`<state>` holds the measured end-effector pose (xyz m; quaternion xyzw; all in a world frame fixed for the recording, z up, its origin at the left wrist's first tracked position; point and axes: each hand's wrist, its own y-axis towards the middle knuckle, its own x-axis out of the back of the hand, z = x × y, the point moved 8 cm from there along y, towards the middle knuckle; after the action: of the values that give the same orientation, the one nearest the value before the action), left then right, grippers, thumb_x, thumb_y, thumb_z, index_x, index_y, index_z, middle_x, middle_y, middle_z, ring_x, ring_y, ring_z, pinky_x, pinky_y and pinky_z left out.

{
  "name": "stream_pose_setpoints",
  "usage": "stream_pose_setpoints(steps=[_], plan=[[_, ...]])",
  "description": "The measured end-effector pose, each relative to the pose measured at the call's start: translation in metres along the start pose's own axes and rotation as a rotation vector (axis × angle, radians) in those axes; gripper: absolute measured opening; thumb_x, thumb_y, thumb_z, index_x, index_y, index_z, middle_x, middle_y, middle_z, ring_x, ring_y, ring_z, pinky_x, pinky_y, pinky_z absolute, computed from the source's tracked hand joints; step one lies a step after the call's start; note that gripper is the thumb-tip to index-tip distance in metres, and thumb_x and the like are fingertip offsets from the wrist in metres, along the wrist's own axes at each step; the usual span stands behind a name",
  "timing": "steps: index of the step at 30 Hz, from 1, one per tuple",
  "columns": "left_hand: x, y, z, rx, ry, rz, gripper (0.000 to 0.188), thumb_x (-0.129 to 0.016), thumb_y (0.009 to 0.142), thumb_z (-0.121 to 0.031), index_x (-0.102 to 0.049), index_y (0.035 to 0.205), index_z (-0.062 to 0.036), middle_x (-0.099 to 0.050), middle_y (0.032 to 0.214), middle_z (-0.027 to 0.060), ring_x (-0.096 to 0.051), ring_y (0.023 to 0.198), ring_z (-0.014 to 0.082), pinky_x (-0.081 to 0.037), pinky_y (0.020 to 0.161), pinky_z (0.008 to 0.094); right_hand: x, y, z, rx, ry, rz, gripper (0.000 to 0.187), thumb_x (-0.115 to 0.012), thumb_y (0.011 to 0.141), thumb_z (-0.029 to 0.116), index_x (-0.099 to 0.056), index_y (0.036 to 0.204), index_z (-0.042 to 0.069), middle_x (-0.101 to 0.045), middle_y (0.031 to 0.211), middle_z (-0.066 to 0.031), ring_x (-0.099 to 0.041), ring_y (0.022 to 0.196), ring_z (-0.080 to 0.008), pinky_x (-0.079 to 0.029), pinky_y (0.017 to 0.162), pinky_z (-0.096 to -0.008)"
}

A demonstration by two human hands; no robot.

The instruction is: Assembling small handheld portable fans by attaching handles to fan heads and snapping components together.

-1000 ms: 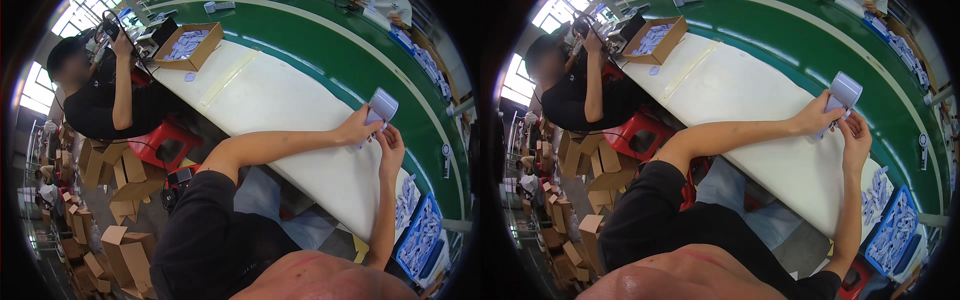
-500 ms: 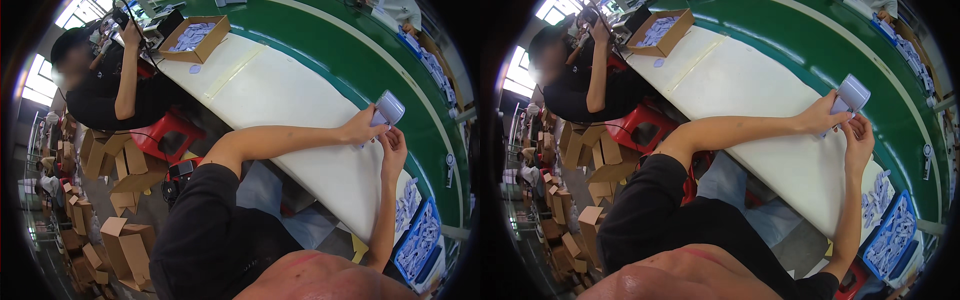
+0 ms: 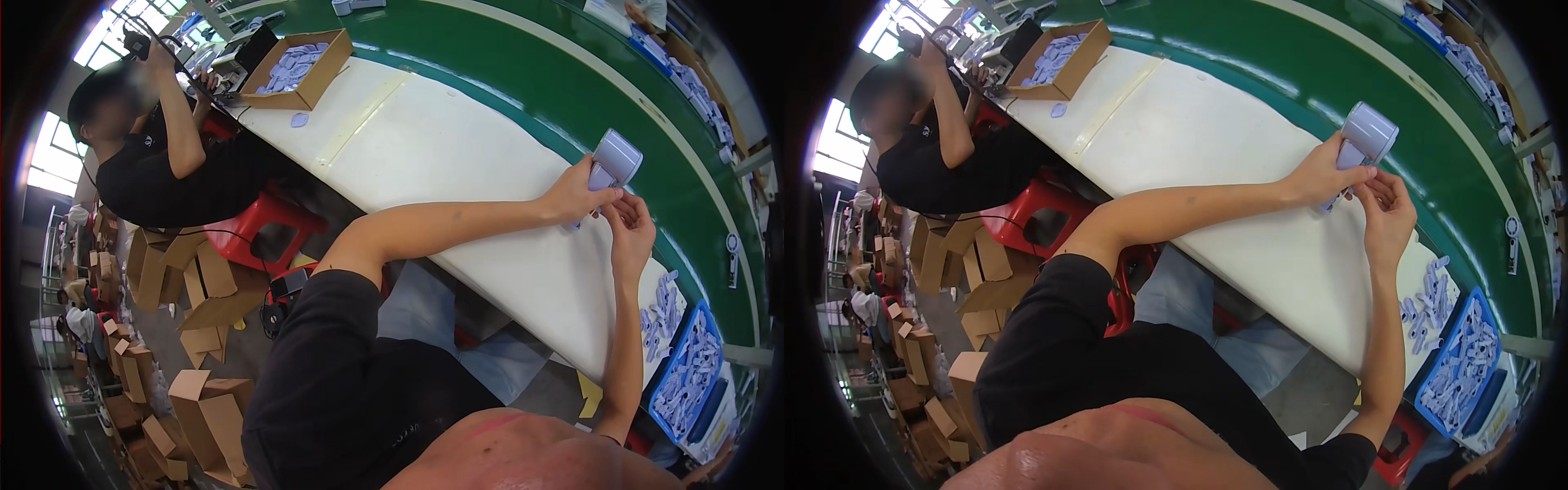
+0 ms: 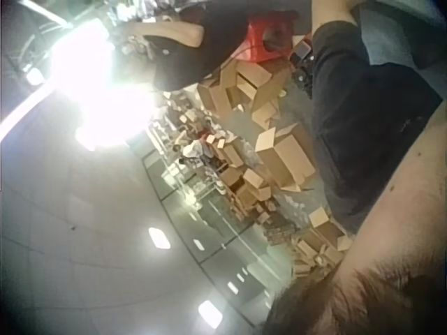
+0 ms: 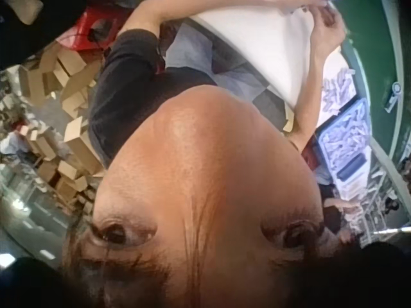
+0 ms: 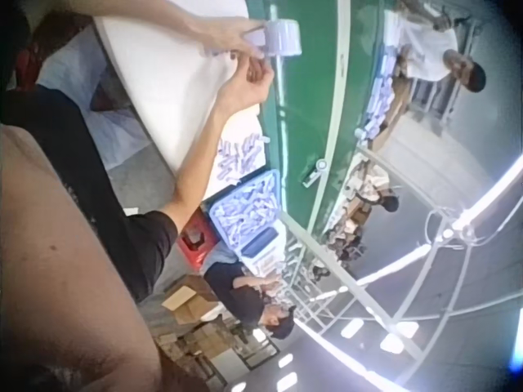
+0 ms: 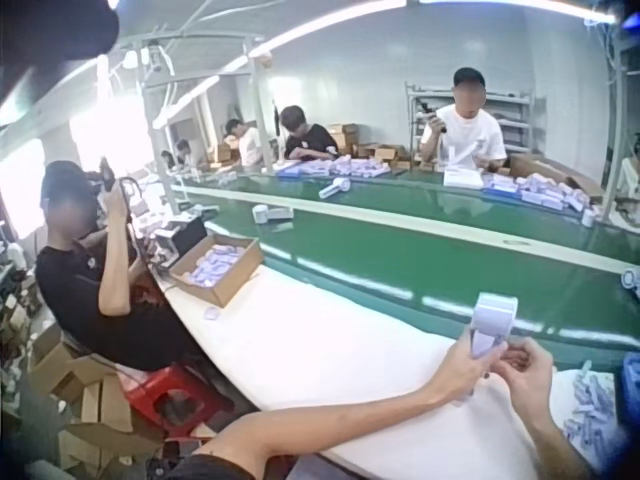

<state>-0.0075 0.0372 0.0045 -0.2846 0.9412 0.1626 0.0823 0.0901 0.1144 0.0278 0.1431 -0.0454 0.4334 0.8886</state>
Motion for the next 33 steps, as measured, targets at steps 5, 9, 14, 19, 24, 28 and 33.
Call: stream_pose_setpoints(steps=[5, 9, 14, 19, 24, 28, 33], plan=[[0.002, -0.002, 0.002, 0.091, -0.023, -0.021, 0.054, -0.07, 0.083, -0.024, -0.041, 0.119, 0.0043, -0.059, 0.09, 0.0117, -0.059, 0.066, 0.0142, -0.05, 0.055, 0.0273, -0.006, -0.004, 0.01, 0.01, -0.067, 0.01, 0.019, -0.066, 0.084, 0.001, -0.06, 0.1, -0.007, -0.069, 0.088, -0.0118, -0.067, 0.079, -0.0146, -0.052, 0.073, -0.0244], [0.002, -0.004, 0.0, 0.102, -0.01, -0.034, 0.055, -0.073, 0.08, -0.023, -0.042, 0.115, 0.0069, -0.06, 0.086, 0.0135, -0.06, 0.062, 0.0152, -0.051, 0.052, 0.0274, -0.009, -0.006, 0.014, -0.023, -0.127, 0.026, 0.015, -0.066, 0.084, 0.001, -0.06, 0.096, -0.006, -0.07, 0.082, -0.0111, -0.068, 0.075, -0.0148, -0.053, 0.071, -0.0243], [0.001, -0.006, -0.006, 0.109, 0.094, -0.034, 0.06, -0.074, 0.079, -0.028, -0.042, 0.118, 0.0053, -0.061, 0.091, 0.0136, -0.062, 0.071, 0.0171, -0.052, 0.059, 0.0286, -0.004, -0.006, 0.013, 0.01, -0.151, 0.024, 0.013, -0.065, 0.084, 0.0, -0.06, 0.094, -0.006, -0.07, 0.078, -0.0105, -0.069, 0.074, -0.0148, -0.053, 0.069, -0.0243], [0.009, -0.004, -0.009, -0.05, 0.325, -0.135, 0.07, -0.078, 0.074, -0.03, -0.039, 0.116, 0.0096, -0.062, 0.091, 0.0185, -0.065, 0.075, 0.0219, -0.054, 0.062, 0.0312, -0.007, -0.007, 0.02, 0.034, -0.151, 0.024, 0.011, -0.065, 0.084, 0.001, -0.061, 0.091, -0.005, -0.069, 0.078, -0.0101, -0.068, 0.072, -0.0136, -0.053, 0.068, -0.0237], [0.011, -0.002, -0.016, -0.059, 0.335, -0.113, 0.07, -0.077, 0.074, -0.029, -0.037, 0.117, 0.0096, -0.061, 0.093, 0.0195, -0.064, 0.079, 0.0234, -0.054, 0.067, 0.0329, -0.006, -0.009, 0.023, 0.051, -0.143, 0.027, 0.012, -0.067, 0.083, 0.004, -0.061, 0.09, -0.005, -0.069, 0.077, -0.0098, -0.067, 0.07, -0.0129, -0.053, 0.068, -0.0235], [0.004, 0.0, -0.017, -0.042, 0.215, 0.001, 0.068, -0.074, 0.076, -0.028, -0.036, 0.118, 0.0086, -0.06, 0.095, 0.0195, -0.063, 0.081, 0.0226, -0.053, 0.069, 0.0327, -0.009, -0.013, 0.019, 0.077, -0.092, -0.001, 0.013, -0.068, 0.083, 0.005, -0.062, 0.089, -0.004, -0.069, 0.076, -0.0091, -0.066, 0.068, -0.0129, -0.053, 0.068, -0.0239], [0.006, 0.003, -0.01, -0.015, 0.177, 0.006, 0.064, -0.071, 0.079, -0.028, -0.037, 0.121, 0.0052, -0.058, 0.101, 0.0166, -0.061, 0.087, 0.0204, -0.052, 0.074, 0.0326, -0.008, -0.011, 0.008, 0.07, -0.095, 0.012, 0.016, -0.069, 0.083, 0.007, -0.061, 0.093, -0.004, -0.068, 0.085, -0.0083, -0.066, 0.077, -0.0123, -0.052, 0.071, -0.0246]])
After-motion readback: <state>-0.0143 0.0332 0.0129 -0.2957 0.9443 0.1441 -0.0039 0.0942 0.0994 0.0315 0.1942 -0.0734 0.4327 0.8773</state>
